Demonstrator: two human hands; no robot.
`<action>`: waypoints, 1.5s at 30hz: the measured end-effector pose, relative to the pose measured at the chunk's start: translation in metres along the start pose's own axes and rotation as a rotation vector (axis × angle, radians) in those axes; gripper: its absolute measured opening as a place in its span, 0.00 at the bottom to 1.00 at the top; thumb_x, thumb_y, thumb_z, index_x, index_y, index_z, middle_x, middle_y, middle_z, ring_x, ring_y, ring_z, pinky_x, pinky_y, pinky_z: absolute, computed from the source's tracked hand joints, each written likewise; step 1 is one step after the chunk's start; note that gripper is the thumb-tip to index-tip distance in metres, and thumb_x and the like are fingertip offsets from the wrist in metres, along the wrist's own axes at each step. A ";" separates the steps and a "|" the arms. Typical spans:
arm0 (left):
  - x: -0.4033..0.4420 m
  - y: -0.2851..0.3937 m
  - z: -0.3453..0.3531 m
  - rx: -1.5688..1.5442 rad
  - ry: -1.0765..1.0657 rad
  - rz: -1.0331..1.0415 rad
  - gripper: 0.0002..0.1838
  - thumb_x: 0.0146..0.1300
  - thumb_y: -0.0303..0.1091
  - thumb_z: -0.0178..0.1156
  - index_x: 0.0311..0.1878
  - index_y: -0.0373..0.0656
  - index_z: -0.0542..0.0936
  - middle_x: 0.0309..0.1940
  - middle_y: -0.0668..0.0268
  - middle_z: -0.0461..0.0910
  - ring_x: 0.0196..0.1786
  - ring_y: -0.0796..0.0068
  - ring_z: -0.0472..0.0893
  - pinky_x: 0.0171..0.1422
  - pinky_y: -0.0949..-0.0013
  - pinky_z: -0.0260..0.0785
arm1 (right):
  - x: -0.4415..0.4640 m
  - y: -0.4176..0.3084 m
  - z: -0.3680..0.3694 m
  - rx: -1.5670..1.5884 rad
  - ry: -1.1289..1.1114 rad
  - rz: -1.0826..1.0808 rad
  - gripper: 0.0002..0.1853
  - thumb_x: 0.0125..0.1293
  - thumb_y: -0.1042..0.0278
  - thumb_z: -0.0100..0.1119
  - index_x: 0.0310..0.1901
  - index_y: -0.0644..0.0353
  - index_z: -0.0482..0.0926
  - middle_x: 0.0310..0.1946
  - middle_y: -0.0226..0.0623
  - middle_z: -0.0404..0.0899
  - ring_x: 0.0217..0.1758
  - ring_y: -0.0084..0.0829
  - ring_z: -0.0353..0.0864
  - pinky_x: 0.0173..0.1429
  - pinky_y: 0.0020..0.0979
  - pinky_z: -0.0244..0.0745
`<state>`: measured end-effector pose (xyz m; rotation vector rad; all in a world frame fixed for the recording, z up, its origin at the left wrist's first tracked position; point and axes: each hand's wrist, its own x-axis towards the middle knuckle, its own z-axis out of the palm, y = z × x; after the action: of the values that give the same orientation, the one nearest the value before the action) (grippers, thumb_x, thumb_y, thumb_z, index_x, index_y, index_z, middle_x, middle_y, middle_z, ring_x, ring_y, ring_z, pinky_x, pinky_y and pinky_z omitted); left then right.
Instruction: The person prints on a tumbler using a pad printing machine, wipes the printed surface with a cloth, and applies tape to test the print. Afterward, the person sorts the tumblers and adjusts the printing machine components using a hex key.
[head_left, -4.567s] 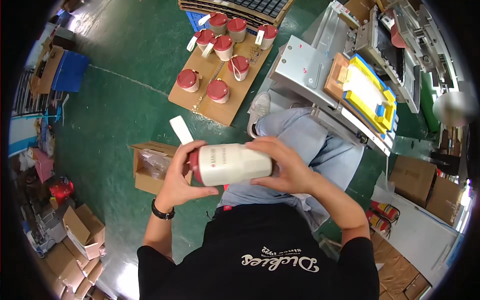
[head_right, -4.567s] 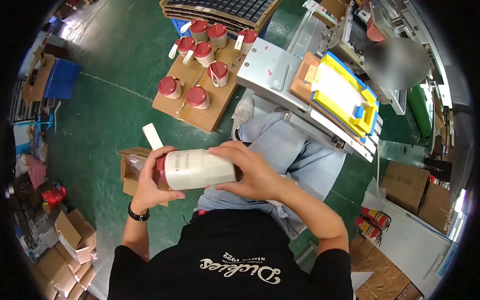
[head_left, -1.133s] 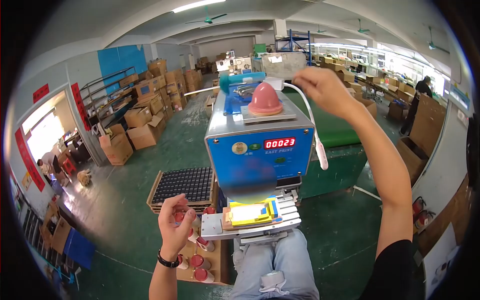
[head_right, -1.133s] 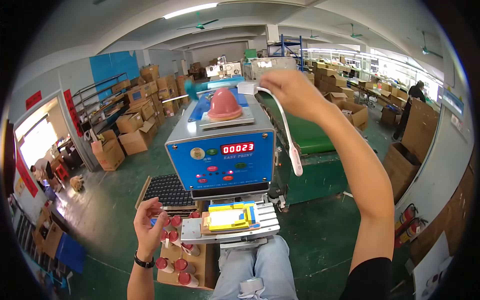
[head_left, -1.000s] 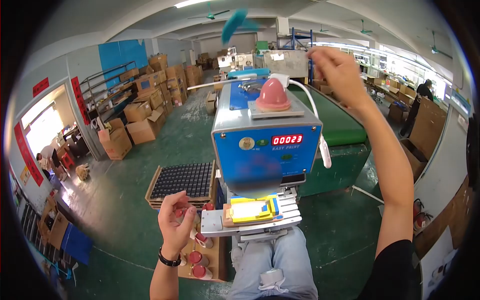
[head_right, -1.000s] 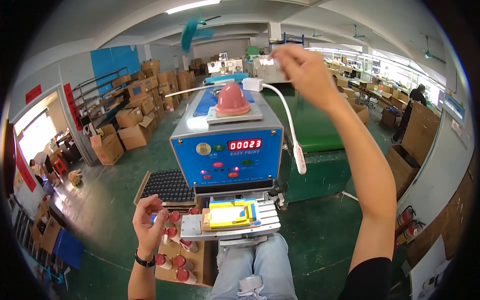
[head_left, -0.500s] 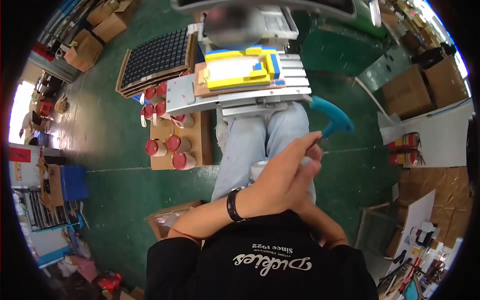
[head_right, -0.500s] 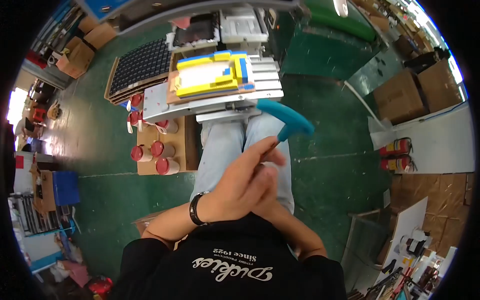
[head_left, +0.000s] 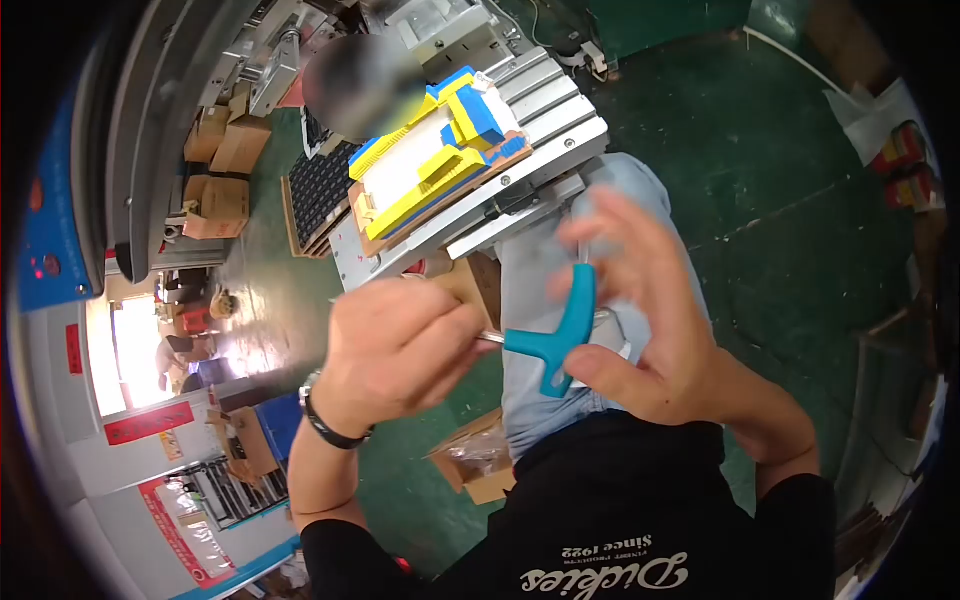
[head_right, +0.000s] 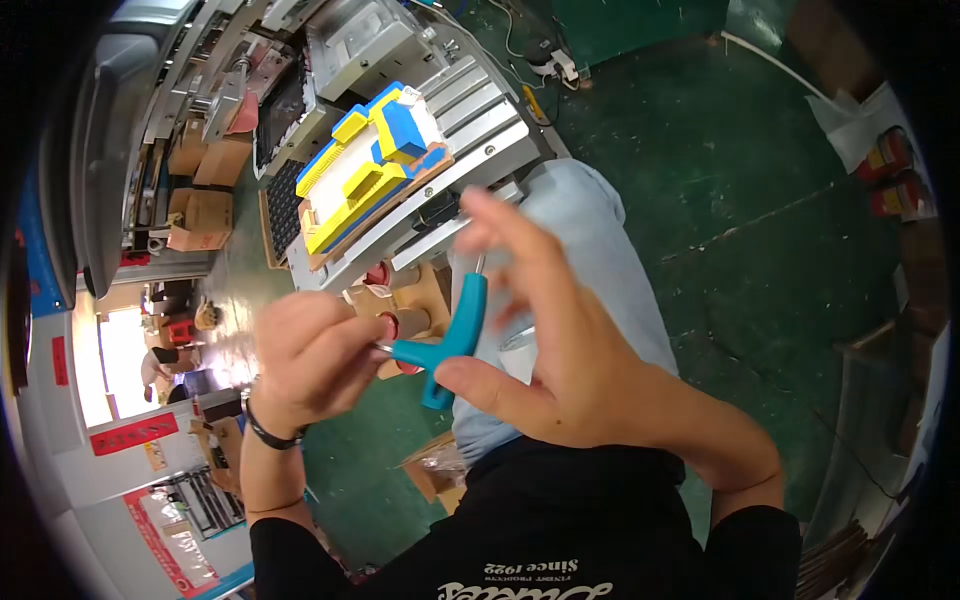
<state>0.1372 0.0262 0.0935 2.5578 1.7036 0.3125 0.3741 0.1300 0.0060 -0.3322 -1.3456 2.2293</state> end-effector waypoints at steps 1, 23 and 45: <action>0.000 -0.004 -0.007 0.047 0.003 0.013 0.06 0.64 0.29 0.72 0.43 0.45 0.87 0.33 0.69 0.76 0.28 0.71 0.73 0.31 0.68 0.64 | 0.005 0.003 0.004 -0.005 -0.009 -0.023 0.36 0.69 0.74 0.67 0.77 0.66 0.66 0.57 0.46 0.80 0.53 0.38 0.85 0.57 0.34 0.80; 0.038 -0.107 -0.040 -1.060 1.034 -0.622 0.21 0.82 0.40 0.60 0.69 0.37 0.81 0.50 0.65 0.83 0.46 0.71 0.83 0.53 0.71 0.76 | 0.182 0.032 0.125 -0.573 0.317 -1.152 0.24 0.62 0.80 0.65 0.60 0.73 0.72 0.40 0.50 0.83 0.31 0.45 0.83 0.35 0.39 0.79; -0.001 -0.150 -0.055 -0.636 0.816 -0.781 0.24 0.76 0.40 0.70 0.68 0.36 0.82 0.53 0.66 0.88 0.49 0.74 0.85 0.57 0.73 0.77 | 0.177 -0.011 0.197 0.215 0.114 -0.533 0.28 0.72 0.75 0.56 0.70 0.80 0.65 0.42 0.56 0.88 0.35 0.51 0.87 0.36 0.42 0.78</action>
<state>-0.0104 0.0804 0.1241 1.2253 2.1381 1.6294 0.1389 0.0817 0.1192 -0.0149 -0.9795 1.8480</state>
